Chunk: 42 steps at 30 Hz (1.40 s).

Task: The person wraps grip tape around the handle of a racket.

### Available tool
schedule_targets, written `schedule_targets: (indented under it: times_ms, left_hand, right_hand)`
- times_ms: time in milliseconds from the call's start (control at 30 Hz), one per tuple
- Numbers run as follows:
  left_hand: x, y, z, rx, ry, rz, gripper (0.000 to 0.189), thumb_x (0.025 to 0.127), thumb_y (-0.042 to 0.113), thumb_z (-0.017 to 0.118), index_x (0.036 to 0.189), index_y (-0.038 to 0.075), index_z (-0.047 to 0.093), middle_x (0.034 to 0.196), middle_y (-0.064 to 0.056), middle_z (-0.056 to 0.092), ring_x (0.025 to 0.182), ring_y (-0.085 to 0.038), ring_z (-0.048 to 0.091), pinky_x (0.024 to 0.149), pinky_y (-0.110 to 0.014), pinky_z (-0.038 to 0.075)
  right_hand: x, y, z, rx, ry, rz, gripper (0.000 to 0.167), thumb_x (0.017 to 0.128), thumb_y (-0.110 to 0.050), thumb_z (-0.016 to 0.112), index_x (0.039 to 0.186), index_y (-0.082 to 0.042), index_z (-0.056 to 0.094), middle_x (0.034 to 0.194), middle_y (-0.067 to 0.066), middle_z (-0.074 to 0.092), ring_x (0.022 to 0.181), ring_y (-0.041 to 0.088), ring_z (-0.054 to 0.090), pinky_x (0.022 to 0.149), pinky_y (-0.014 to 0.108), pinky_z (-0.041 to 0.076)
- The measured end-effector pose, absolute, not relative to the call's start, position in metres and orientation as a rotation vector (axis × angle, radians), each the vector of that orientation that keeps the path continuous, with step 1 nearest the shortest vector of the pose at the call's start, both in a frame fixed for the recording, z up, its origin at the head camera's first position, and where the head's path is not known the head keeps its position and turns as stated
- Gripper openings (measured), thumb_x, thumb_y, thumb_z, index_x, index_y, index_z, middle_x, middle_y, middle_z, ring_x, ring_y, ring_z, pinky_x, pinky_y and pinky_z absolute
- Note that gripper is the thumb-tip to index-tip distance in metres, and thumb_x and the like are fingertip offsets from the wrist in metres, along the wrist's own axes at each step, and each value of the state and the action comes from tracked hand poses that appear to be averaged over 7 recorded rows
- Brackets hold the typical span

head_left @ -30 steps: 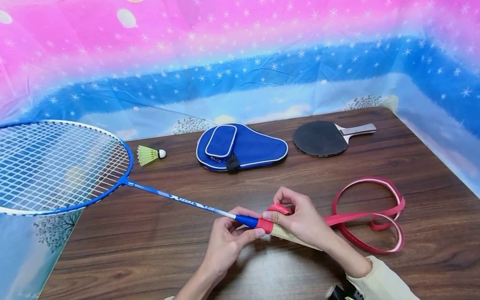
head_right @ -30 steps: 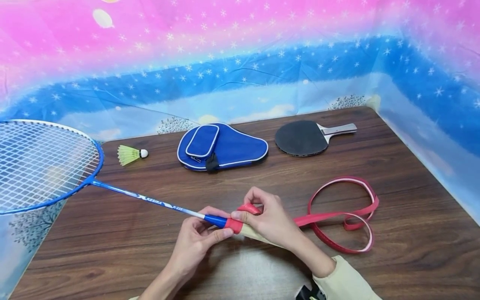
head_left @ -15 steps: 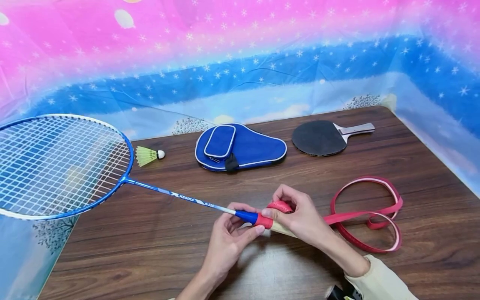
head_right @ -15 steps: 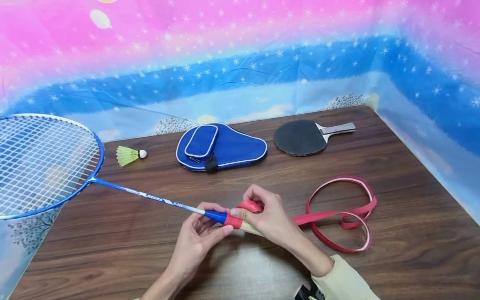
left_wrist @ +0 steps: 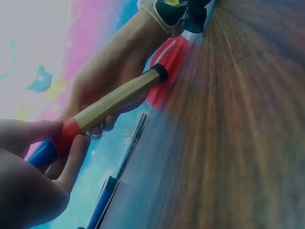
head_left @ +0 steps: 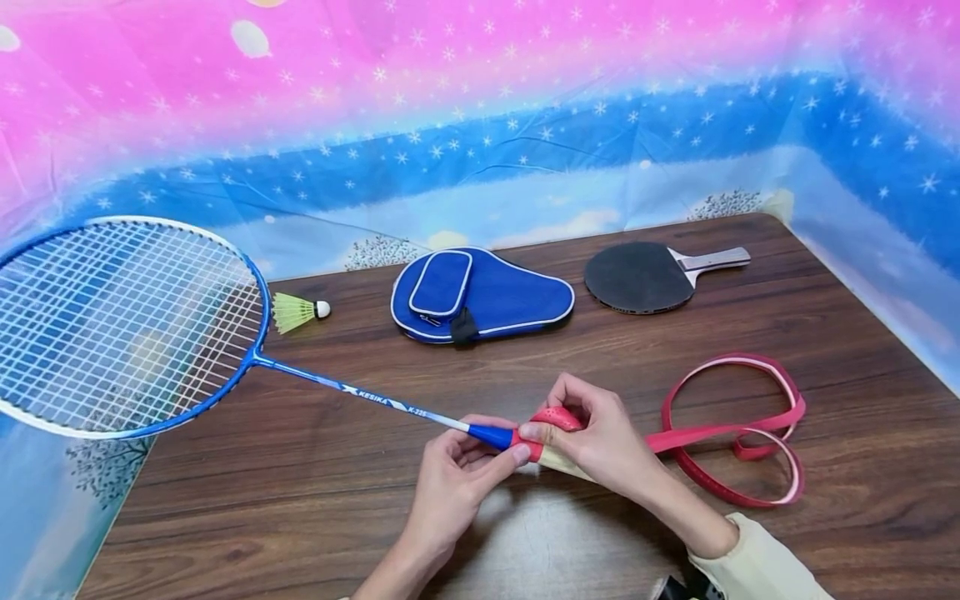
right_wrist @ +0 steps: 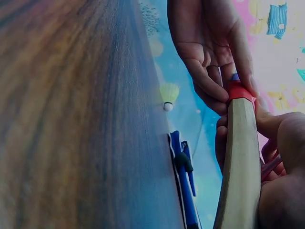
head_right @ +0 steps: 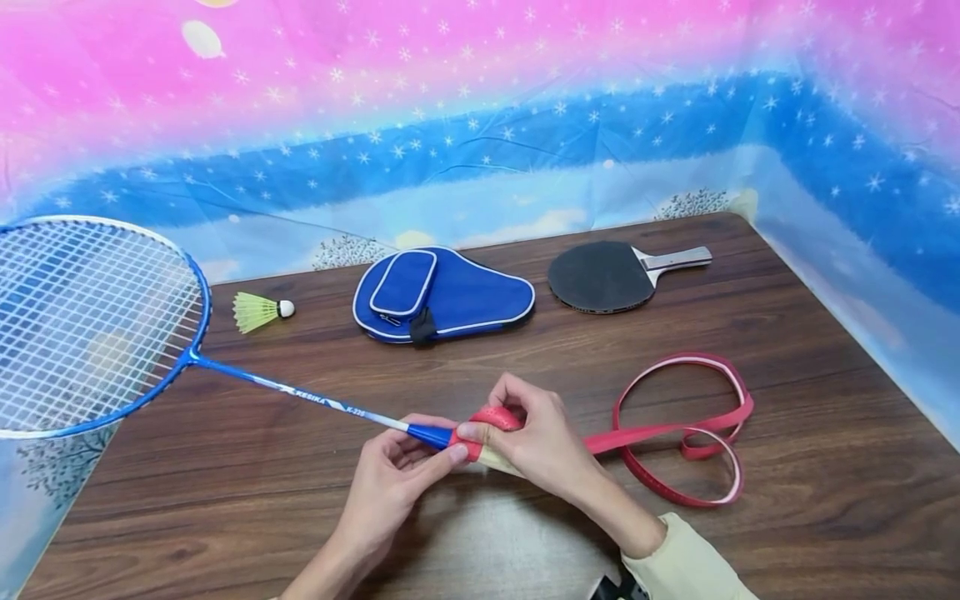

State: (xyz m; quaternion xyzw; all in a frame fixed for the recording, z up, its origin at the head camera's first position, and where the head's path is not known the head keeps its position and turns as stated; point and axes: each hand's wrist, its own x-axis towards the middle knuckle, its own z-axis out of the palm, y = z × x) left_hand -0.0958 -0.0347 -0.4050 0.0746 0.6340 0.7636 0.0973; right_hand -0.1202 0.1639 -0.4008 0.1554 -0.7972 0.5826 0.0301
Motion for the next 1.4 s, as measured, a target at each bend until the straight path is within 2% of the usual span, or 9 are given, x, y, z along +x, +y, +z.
schedule_targets:
  times_ms: [233,567,633,767,833,933,1000,1200,1400]
  left_hand:
    - [-0.0963,-0.036,-0.4039,0.272,1.859,2.291,0.032,0.083,0.006,0.079,0.11,-0.002,0.066,0.106,-0.021,0.067,0.098,-0.031,0.067,0.087,-0.038,0.054]
    - [-0.0986,-0.0381,-0.4043,0.382,1.895,2.288,0.028,0.084,0.004,0.077,0.108,-0.002,0.066,0.108,-0.02,0.065,0.1,-0.031,0.065,0.088,-0.037,0.054]
    - [-0.0993,-0.038,-0.406,0.427,1.904,2.305,0.027,0.083,0.002,0.077,0.107,-0.002,0.067,0.109,-0.02,0.064,0.1,-0.031,0.064,0.089,-0.037,0.054]
    - [-0.101,-0.038,-0.4088,0.481,1.919,2.328,0.025,0.082,0.0,0.078,0.105,-0.003,0.067,0.108,-0.021,0.061,0.1,-0.03,0.063,0.088,-0.036,0.053]
    - [-0.1015,-0.0386,-0.4091,0.482,1.926,2.327,0.025,0.081,0.0,0.078,0.105,-0.002,0.067,0.108,-0.021,0.06,0.099,-0.03,0.063,0.087,-0.035,0.054]
    - [-0.1015,-0.0397,-0.4079,0.445,1.929,2.334,0.031,0.08,-0.001,0.078,0.108,-0.001,0.066,0.11,-0.024,0.061,0.099,-0.031,0.064,0.088,-0.035,0.054]
    - [-0.1009,-0.04,-0.4063,0.378,1.918,2.355,0.036,0.079,-0.001,0.08,0.112,0.001,0.064,0.111,-0.024,0.064,0.101,-0.032,0.065,0.088,-0.036,0.054]
    - [-0.097,-0.0364,-0.4046,0.339,1.889,2.415,0.042,0.079,0.002,0.081,0.117,0.0,0.062,0.112,-0.02,0.067,0.099,-0.037,0.066,0.084,-0.043,0.055]
    - [-0.0972,-0.0334,-0.4095,0.436,1.967,2.338,0.037,0.084,0.007,0.078,0.117,0.001,0.063,0.111,-0.019,0.065,0.094,-0.033,0.068,0.08,-0.043,0.056]
  right_hand:
    - [-0.1227,0.1654,-0.4024,0.445,-2.464,1.828,0.032,0.079,-0.035,0.083,0.082,-0.019,0.057,0.068,0.0,0.056,0.058,0.015,0.052,0.049,0.025,0.037]
    - [-0.124,0.1673,-0.4006,0.426,-2.507,1.876,0.027,0.083,-0.033,0.08,0.088,-0.015,0.06,0.074,0.004,0.058,0.062,0.016,0.054,0.053,0.024,0.037]
    - [-0.1238,0.1674,-0.4005,0.422,-2.508,1.955,0.029,0.084,-0.032,0.079,0.09,-0.012,0.059,0.076,0.006,0.06,0.06,0.019,0.059,0.052,0.025,0.045]
    - [-0.1235,0.1669,-0.4008,0.41,-2.495,2.112,0.03,0.085,-0.031,0.079,0.093,-0.011,0.058,0.078,0.011,0.065,0.058,0.027,0.065,0.052,0.038,0.055]
    - [-0.124,0.1668,-0.4016,0.428,-2.495,2.117,0.03,0.085,-0.031,0.078,0.093,-0.011,0.058,0.076,0.011,0.065,0.058,0.026,0.064,0.051,0.037,0.055]
    - [-0.1248,0.1663,-0.4029,0.466,-2.494,2.049,0.026,0.085,-0.03,0.078,0.091,-0.014,0.059,0.074,0.007,0.062,0.06,0.019,0.059,0.051,0.025,0.046]
    - [-0.125,0.1656,-0.4033,0.491,-2.461,2.036,0.025,0.085,-0.028,0.079,0.09,-0.013,0.059,0.075,0.007,0.062,0.062,0.018,0.057,0.052,0.023,0.042]
    - [-0.1243,0.1641,-0.4031,0.529,-2.35,2.023,0.023,0.085,-0.019,0.079,0.09,-0.011,0.058,0.088,0.008,0.067,0.068,0.02,0.061,0.054,0.024,0.045]
    - [-0.1229,0.164,-0.4055,0.549,-2.348,2.005,0.025,0.085,-0.02,0.079,0.088,-0.012,0.056,0.087,0.006,0.066,0.067,0.02,0.06,0.054,0.024,0.043]
